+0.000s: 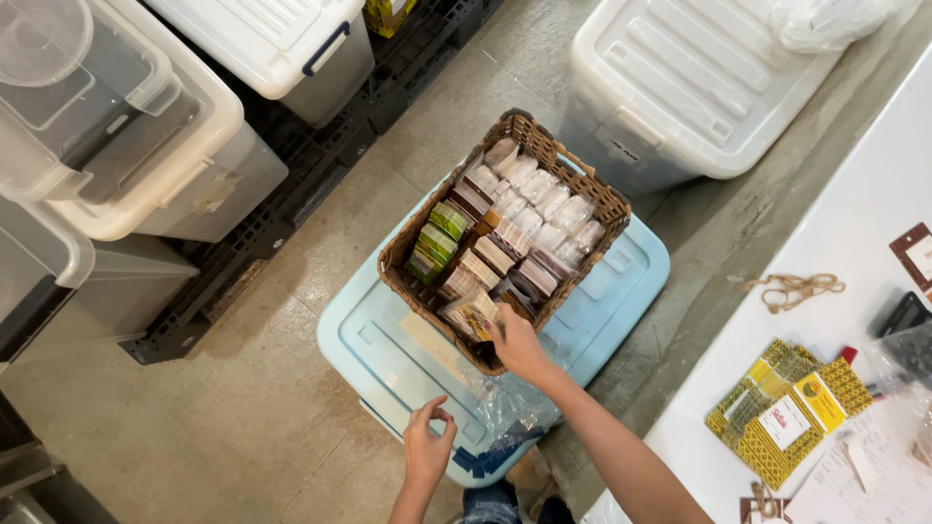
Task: Labeling and organizing coffee bags on a work table
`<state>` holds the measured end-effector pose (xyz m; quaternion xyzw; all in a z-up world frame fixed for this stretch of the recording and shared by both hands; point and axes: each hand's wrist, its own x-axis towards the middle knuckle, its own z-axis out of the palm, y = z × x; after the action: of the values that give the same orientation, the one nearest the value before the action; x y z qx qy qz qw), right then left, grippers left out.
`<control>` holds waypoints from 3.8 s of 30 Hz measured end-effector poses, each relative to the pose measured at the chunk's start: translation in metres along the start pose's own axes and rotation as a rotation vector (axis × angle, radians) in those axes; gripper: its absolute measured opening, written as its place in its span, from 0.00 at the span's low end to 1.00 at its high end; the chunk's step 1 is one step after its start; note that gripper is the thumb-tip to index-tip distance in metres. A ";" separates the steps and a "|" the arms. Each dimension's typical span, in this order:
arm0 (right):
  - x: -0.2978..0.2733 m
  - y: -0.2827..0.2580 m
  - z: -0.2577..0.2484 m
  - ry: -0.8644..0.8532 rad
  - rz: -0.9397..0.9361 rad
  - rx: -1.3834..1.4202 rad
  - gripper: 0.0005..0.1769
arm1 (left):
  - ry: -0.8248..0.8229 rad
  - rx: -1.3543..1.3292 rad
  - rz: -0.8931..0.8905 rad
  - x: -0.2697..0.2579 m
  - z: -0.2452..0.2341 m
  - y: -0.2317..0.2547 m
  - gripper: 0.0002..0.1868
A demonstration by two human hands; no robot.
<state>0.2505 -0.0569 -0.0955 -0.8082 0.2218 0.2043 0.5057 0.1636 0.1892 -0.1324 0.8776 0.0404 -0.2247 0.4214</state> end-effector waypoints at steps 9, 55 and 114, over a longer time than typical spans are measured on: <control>0.102 -0.046 0.033 -0.020 -0.075 -0.031 0.26 | 0.228 -0.248 0.050 0.054 -0.028 0.045 0.15; 0.236 -0.024 -0.036 0.105 -0.158 -0.236 0.29 | -0.002 -1.186 -1.003 0.348 0.050 0.093 0.46; -0.270 0.203 -0.239 0.862 0.455 0.730 0.49 | -0.841 0.388 0.393 -0.032 0.363 0.273 0.50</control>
<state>-0.0596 -0.3123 0.0039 -0.5250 0.6294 -0.1278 0.5585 0.0748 -0.2573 -0.1189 0.7642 -0.3416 -0.4787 0.2648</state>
